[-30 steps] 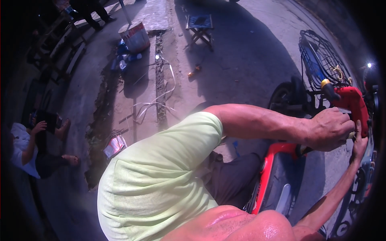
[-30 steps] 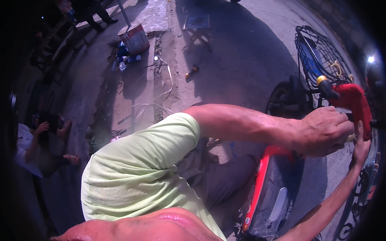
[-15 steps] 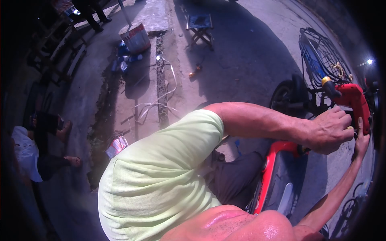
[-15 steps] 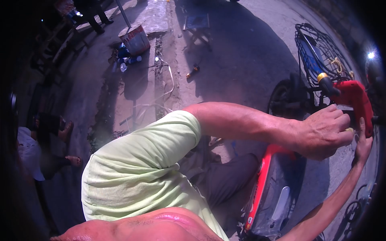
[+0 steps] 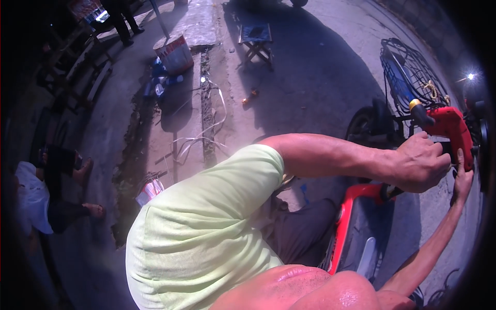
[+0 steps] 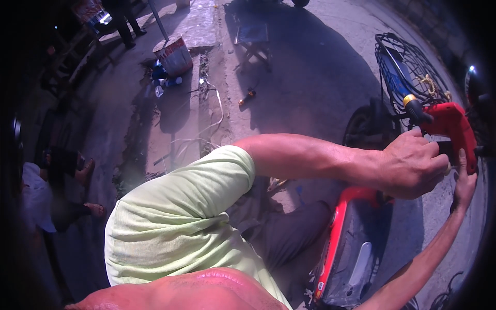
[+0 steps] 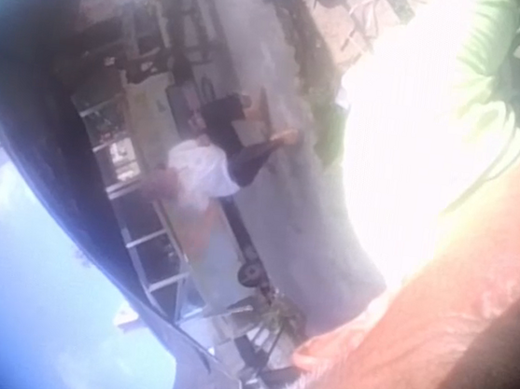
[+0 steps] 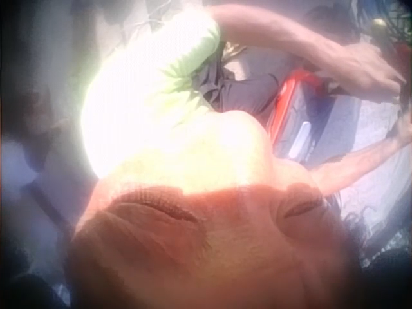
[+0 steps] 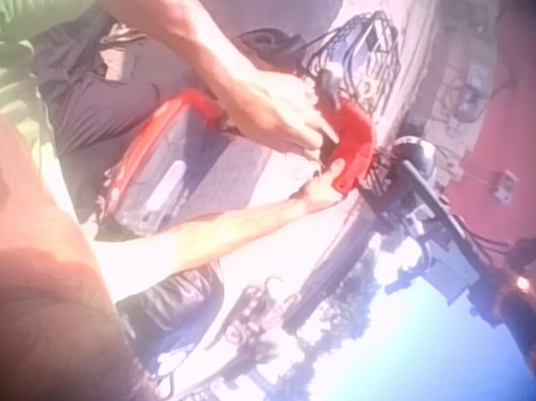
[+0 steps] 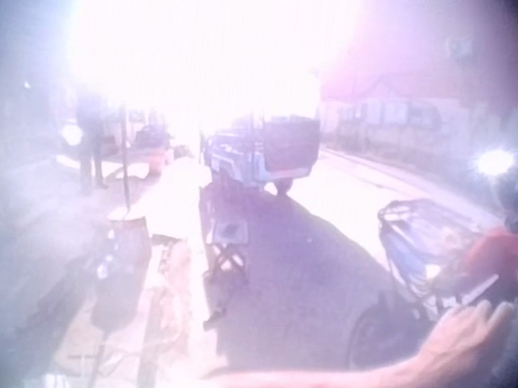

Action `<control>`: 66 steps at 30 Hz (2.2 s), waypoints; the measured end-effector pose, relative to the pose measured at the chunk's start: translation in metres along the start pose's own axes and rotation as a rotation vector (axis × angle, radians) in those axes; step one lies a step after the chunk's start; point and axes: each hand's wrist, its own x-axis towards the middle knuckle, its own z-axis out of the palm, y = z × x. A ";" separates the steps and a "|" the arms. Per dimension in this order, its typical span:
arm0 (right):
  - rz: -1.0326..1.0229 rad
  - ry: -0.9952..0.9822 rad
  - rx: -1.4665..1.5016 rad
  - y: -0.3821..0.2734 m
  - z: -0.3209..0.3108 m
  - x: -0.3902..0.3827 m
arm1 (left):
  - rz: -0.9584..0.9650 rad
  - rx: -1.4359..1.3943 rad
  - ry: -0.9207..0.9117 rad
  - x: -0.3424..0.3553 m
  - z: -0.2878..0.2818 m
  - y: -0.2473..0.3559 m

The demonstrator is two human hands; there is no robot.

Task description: The person works on an electric scooter by unscrewing components with a screwdriver, manipulating wires, and handling small metal parts by hand.

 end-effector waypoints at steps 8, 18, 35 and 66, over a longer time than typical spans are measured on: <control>-0.018 0.007 0.012 -0.007 0.002 -0.007 | 0.095 -0.079 0.231 0.001 0.014 0.000; -0.008 0.053 0.006 0.000 0.001 -0.002 | -0.197 -0.190 -0.112 0.005 -0.005 0.012; -0.089 0.068 -0.063 0.010 -0.004 0.003 | -0.032 -0.013 -0.136 0.009 -0.009 0.007; -0.126 0.040 0.058 0.036 0.001 0.021 | -0.398 -0.427 -0.079 0.011 -0.011 0.018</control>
